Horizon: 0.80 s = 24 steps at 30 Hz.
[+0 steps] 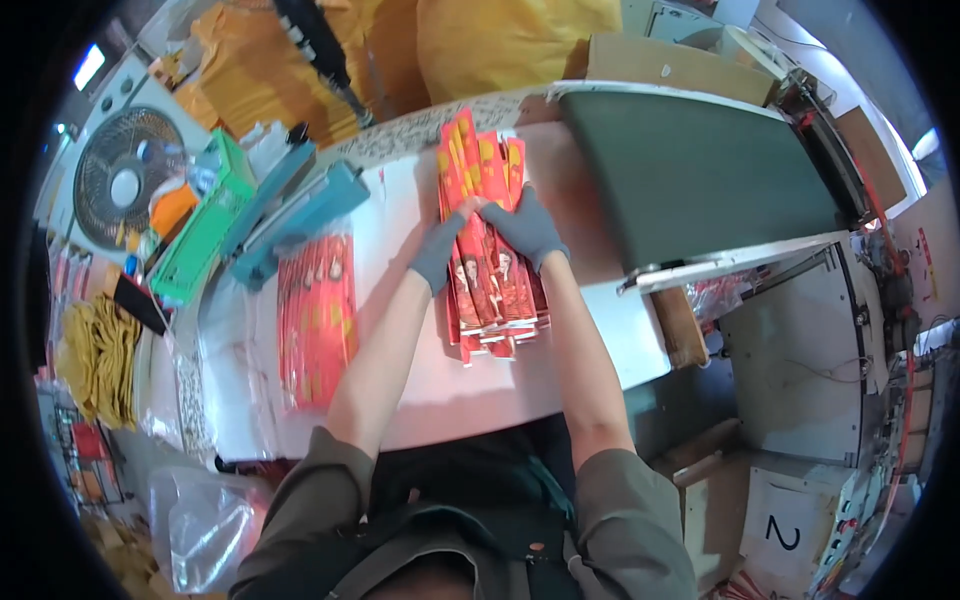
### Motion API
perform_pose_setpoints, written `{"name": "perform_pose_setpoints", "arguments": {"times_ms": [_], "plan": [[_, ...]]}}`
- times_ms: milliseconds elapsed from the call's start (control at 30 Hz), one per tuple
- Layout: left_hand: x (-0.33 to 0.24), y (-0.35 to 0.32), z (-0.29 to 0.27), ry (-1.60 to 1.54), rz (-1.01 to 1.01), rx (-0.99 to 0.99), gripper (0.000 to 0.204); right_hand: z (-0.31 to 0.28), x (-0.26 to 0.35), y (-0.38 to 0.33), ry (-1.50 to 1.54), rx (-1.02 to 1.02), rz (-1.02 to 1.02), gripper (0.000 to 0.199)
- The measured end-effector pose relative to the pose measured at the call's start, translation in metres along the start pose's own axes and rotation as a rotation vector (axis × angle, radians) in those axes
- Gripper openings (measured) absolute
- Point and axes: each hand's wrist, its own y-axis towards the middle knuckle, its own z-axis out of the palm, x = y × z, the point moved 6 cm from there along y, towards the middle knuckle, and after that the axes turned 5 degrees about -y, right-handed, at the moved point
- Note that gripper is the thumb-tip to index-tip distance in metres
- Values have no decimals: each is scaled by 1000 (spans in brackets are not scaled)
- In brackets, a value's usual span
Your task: Organizing incense sticks into bundles and packaging them into plastic bags.
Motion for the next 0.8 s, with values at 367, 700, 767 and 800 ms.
{"name": "perform_pose_setpoints", "arguments": {"times_ms": [367, 700, 767, 800], "plan": [[11, -293, -32, 165, -258, 352, 70, 43, -6, -282, 685, 735, -107, 85], [-113, -234, -6, 825, 252, 284, 96, 7, 82, -235, 588, 734, -218, 73], [-117, -227, -12, 528, 266, 320, 100, -11, 105, -220, 631, 472, -507, 109], [-130, -239, 3, -60, 130, 273, 103, -24, 131, -227, 141, 379, -862, 130]]}}
